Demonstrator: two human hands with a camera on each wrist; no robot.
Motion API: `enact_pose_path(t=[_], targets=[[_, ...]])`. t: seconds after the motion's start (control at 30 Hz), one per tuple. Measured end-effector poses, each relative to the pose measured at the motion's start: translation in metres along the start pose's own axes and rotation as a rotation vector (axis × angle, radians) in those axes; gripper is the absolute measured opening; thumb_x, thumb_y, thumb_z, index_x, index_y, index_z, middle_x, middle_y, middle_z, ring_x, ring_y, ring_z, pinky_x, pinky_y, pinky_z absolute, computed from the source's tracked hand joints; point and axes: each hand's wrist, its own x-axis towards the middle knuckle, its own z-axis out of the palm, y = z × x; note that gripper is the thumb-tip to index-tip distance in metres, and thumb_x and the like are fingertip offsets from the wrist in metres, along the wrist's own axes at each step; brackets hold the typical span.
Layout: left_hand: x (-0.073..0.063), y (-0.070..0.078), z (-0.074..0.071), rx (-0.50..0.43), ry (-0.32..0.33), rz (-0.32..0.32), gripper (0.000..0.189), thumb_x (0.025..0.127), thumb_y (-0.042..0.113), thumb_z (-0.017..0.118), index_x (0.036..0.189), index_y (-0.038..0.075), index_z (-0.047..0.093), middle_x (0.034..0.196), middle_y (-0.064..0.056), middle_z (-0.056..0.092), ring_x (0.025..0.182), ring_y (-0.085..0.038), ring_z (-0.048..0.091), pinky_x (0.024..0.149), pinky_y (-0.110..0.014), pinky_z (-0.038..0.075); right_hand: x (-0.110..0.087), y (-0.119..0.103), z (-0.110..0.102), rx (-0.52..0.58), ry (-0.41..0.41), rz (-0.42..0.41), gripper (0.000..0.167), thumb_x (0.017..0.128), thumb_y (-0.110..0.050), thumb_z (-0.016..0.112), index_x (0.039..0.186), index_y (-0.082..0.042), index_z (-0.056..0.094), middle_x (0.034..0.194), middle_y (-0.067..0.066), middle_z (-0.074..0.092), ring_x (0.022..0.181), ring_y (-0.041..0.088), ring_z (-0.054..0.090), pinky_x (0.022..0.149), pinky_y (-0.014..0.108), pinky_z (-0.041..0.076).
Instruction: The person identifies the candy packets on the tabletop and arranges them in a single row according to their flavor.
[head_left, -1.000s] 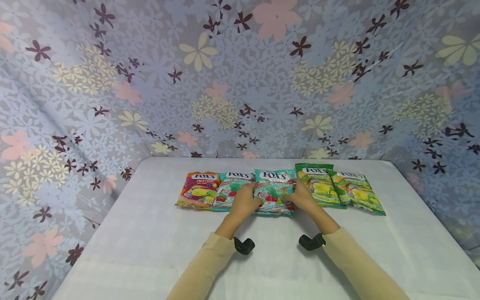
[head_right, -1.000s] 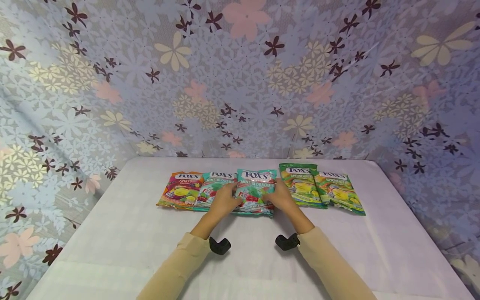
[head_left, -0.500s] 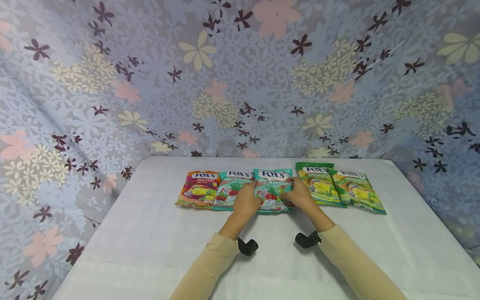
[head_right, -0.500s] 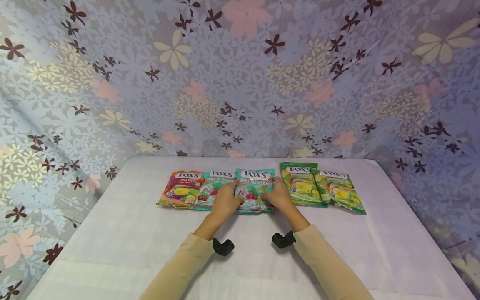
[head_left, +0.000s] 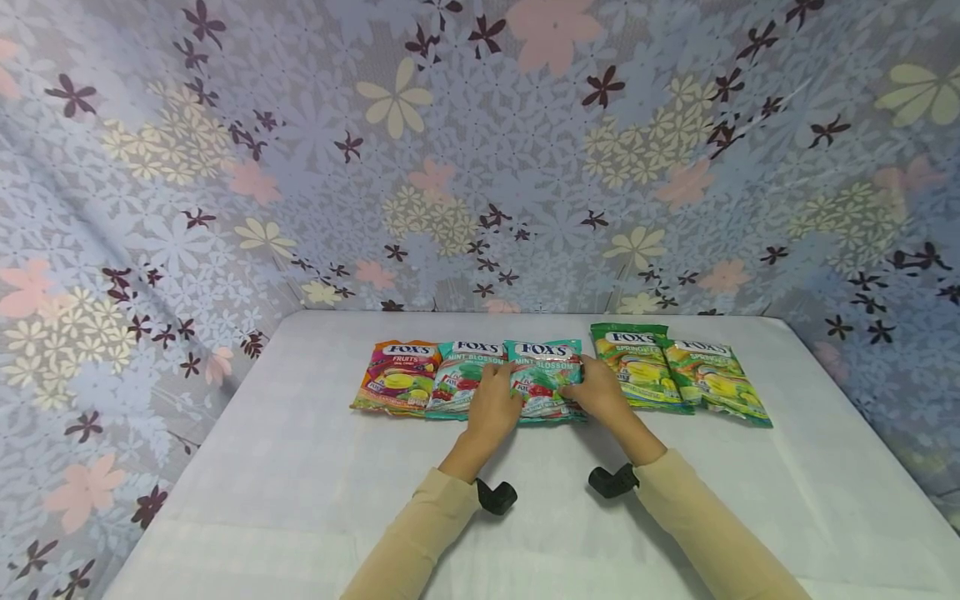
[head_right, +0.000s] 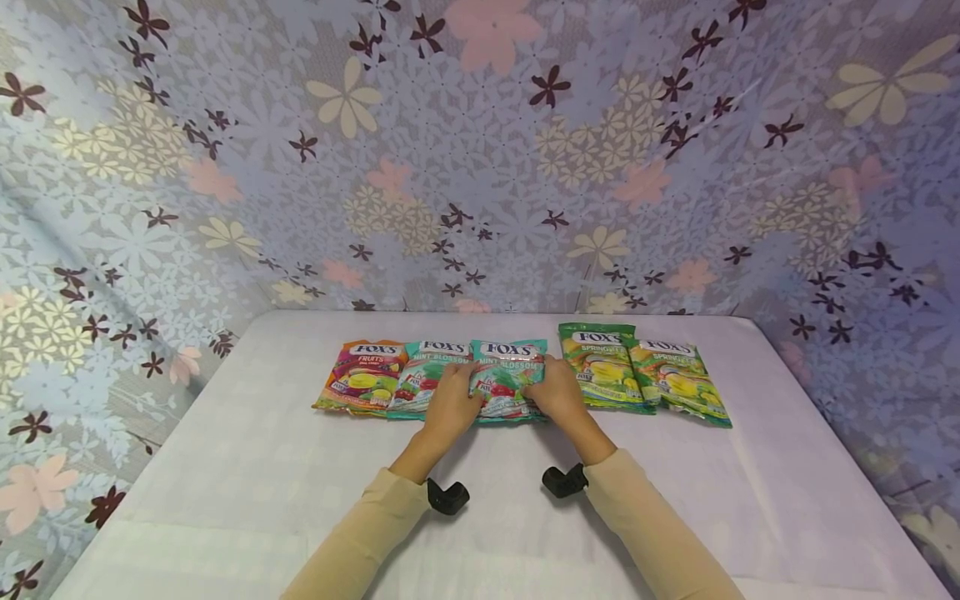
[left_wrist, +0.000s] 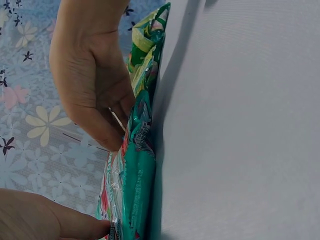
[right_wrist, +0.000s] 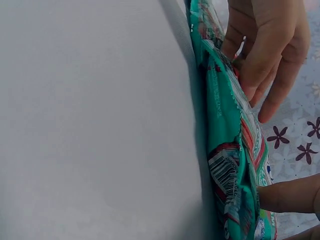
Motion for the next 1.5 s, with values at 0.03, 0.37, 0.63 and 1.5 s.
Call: enact_pose_path(t=[0.03, 0.37, 0.63, 1.5], targets=[[0.000, 0.000, 0.000, 0.004, 0.003, 0.005, 0.048, 0.087, 0.003, 0.066, 0.134, 0.004, 0.056, 0.130, -0.022, 0.049, 0.060, -0.016, 0.050, 0.045, -0.027, 0.035, 0.000, 0.000, 0.000, -0.006, 0.003, -0.003, 0.076, 0.083, -0.012, 0.075, 0.137, 0.022, 0.033, 0.133, 0.039, 0.043, 0.123, 0.051, 0.042, 0.099, 0.057, 0.037], [-0.004, 0.000, 0.001, 0.078, 0.052, 0.077, 0.039, 0.086, 0.001, 0.065, 0.125, 0.004, 0.063, 0.122, -0.021, 0.056, 0.078, -0.024, 0.060, 0.046, -0.027, 0.040, -0.002, 0.001, 0.002, -0.040, 0.034, -0.025, 0.073, 0.082, -0.012, 0.075, 0.134, 0.023, 0.037, 0.130, 0.041, 0.043, 0.122, 0.051, 0.041, 0.100, 0.058, 0.035], [-0.009, 0.001, 0.003, 0.098, 0.113, 0.117, 0.035, 0.085, 0.001, 0.065, 0.120, 0.001, 0.066, 0.113, -0.018, 0.059, 0.094, -0.029, 0.055, 0.055, -0.032, 0.045, -0.008, 0.007, 0.002, 0.004, 0.072, -0.073, 0.072, 0.084, -0.014, 0.074, 0.134, 0.021, 0.038, 0.129, 0.040, 0.044, 0.120, 0.051, 0.042, 0.098, 0.059, 0.036], [0.030, 0.067, 0.048, -0.189, -0.204, 0.187, 0.030, 0.096, 0.009, 0.055, 0.121, -0.004, 0.064, 0.118, -0.015, 0.065, 0.074, -0.020, 0.063, 0.072, -0.026, 0.050, -0.027, 0.051, -0.067, 0.118, 0.207, 0.036, 0.047, 0.093, -0.008, 0.062, 0.134, 0.010, 0.048, 0.129, 0.035, 0.047, 0.115, 0.049, 0.050, 0.087, 0.058, 0.045]])
